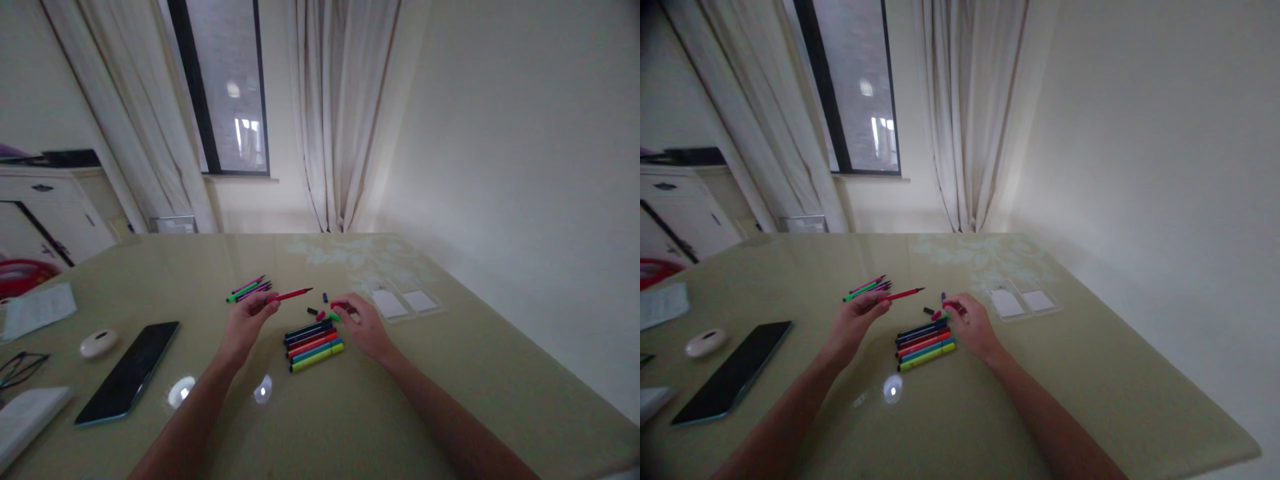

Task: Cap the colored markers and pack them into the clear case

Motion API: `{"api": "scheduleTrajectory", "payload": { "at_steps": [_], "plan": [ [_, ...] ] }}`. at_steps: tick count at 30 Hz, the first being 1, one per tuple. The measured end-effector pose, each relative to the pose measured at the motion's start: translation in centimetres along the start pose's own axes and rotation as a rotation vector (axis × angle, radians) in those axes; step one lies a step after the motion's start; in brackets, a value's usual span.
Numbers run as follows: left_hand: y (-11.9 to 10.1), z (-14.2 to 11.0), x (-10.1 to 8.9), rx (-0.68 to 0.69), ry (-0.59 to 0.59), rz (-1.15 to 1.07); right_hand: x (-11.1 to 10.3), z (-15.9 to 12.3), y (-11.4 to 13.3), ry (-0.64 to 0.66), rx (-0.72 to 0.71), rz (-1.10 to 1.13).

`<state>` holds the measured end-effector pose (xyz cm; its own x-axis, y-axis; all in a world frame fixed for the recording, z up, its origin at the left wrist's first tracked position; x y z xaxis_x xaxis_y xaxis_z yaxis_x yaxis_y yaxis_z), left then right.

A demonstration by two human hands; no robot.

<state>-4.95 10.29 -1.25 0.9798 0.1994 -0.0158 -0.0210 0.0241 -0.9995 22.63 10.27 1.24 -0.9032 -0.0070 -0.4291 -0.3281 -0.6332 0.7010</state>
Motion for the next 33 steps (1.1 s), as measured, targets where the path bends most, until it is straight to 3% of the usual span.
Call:
{"api": "scheduleTrajectory", "payload": {
  "at_steps": [5, 9, 16, 33],
  "plan": [
    [-0.9, -1.4, 1.4, 0.000, 0.053, -0.012, -1.1, -1.7, -1.8, -0.126, 0.179, 0.346],
    [-1.2, -2.1, 2.0, -0.009, 0.096, 0.017, -0.9, -1.4, -1.0, -0.175, 0.240, 0.504],
    [-1.7, -2.9, 2.8, -0.010, 0.145, 0.048, -1.5, -1.4, 0.9, -0.220, 0.215, 0.478],
    [-1.5, -3.4, 3.7, -0.047, 0.178, 0.068, -0.6, -1.7, 1.5, -0.142, 0.192, 0.448]
  ]
}}
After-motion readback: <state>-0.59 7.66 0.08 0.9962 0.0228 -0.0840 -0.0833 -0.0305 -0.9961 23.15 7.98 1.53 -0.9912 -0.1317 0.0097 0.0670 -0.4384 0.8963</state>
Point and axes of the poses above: each hand's wrist, its own z-axis towards the middle knuckle, its own x-axis out of the palm, y = z × x, the point moved 7 cm from there along z, towards the middle knuckle, and after that the axes turned 10 degrees about -x, right-handed, at the moved point
